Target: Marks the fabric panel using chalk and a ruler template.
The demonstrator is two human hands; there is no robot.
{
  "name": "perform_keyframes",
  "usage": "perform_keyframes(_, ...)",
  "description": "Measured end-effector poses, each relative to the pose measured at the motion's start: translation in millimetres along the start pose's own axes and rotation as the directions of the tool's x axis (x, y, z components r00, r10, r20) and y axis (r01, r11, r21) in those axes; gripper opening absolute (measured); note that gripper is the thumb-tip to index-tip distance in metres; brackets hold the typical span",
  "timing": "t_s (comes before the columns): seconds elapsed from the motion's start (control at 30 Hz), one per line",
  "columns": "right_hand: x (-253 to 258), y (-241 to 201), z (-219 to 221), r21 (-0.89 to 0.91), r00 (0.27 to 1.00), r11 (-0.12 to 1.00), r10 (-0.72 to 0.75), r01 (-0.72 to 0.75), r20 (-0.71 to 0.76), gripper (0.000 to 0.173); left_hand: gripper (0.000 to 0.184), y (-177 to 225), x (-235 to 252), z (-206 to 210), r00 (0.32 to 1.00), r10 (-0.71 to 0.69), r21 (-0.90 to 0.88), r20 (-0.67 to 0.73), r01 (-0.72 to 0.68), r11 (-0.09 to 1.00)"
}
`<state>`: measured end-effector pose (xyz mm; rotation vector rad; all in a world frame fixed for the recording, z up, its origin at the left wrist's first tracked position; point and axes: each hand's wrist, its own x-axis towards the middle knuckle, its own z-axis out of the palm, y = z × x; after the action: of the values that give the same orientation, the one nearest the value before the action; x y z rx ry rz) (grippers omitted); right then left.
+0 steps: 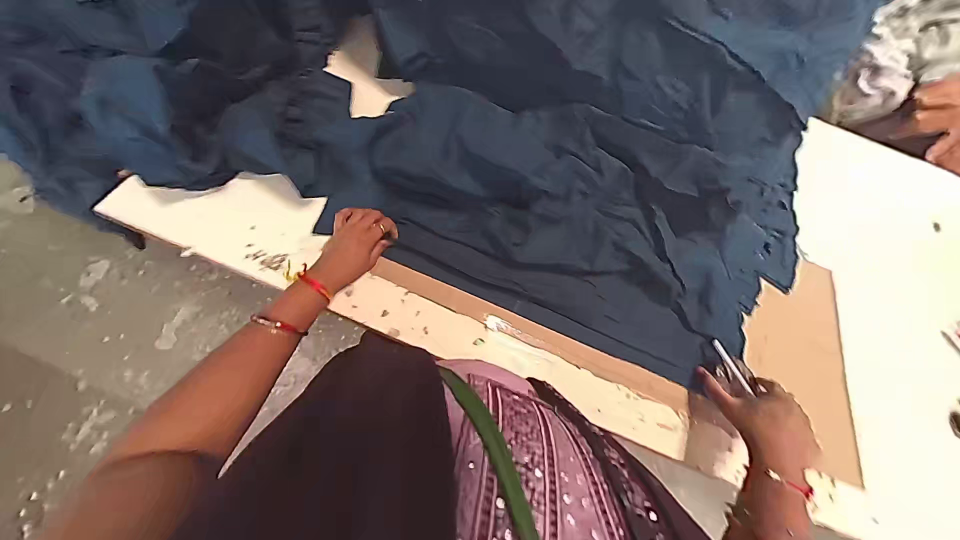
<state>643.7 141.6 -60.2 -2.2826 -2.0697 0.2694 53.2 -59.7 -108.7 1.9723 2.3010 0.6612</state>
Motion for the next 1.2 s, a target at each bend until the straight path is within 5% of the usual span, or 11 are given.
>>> perform_keyframes(0.1,9.1,-3.1,-10.3,-0.134,0.991,0.989,0.081,-0.067,0.104,0.084,0.020,-32.7,-3.6,-17.8,0.985,-0.172,-0.167,-0.026,0.166,0.972)
perform_keyframes(0.2,1.0,-35.8,-20.3,-0.240,0.971,0.952,0.219,-0.190,0.099,0.085,0.014,-55.3,-12.4,-12.7,0.987,-0.140,-0.299,-0.080,0.111,0.948)
perform_keyframes(0.27,-14.5,-74.4,-25.9,-0.135,0.993,0.985,0.107,-0.112,-0.043,0.069,0.011,-57.3,-15.7,-15.6,0.984,-0.165,-0.360,-0.072,0.129,0.924)
perform_keyframes(0.33,-24.7,-122.2,-26.4,0.062,0.962,0.974,-0.201,0.216,-0.185,0.040,0.008,-43.5,-12.5,-29.6,0.965,-0.262,-0.415,-0.016,0.232,0.880)
perform_keyframes(0.43,-35.5,-207.9,1.5,0.436,0.779,0.654,-0.583,0.619,-0.231,0.035,0.022,-32.7,-5.2,-27.9,0.909,-0.417,-0.385,-0.009,0.382,0.840)
perform_keyframes(0.53,-56.3,-283.1,31.0,0.889,0.532,0.226,-0.846,0.398,-0.023,0.046,0.035,-21.6,-4.5,-10.1,0.854,-0.513,-0.333,-0.087,0.461,0.823)
perform_keyframes(0.63,-83.7,-337.8,48.9,0.975,0.331,0.165,-0.938,0.150,0.108,0.050,0.037,-16.9,-3.2,-1.9,0.842,-0.528,-0.305,-0.111,0.476,0.825)
perform_keyframes(0.77,-98.3,-375.5,84.5,0.947,0.282,0.107,-0.959,0.302,0.019,0.014,0.034,-22.1,-3.7,0.1,0.877,-0.468,-0.268,-0.107,0.428,0.863)
perform_keyframes(0.9,-99.3,-400.7,112.0,0.833,0.270,0.051,-0.955,0.550,-0.120,0.021,0.033,-21.5,-2.6,2.7,0.895,-0.435,-0.225,-0.101,0.405,0.886)
perform_keyframes(1.03,-98.1,-411.9,135.0,0.829,0.270,-0.098,-0.918,0.551,-0.289,0.010,0.034,-20.1,-4.4,5.2,0.896,-0.416,-0.207,-0.158,0.382,0.901)
perform_keyframes(1.2,-97.5,-409.4,143.4,0.807,0.233,-0.106,-0.928,0.581,-0.290,0.012,0.032,-17.9,-6.0,1.1,0.907,-0.398,-0.186,-0.137,0.371,0.910)
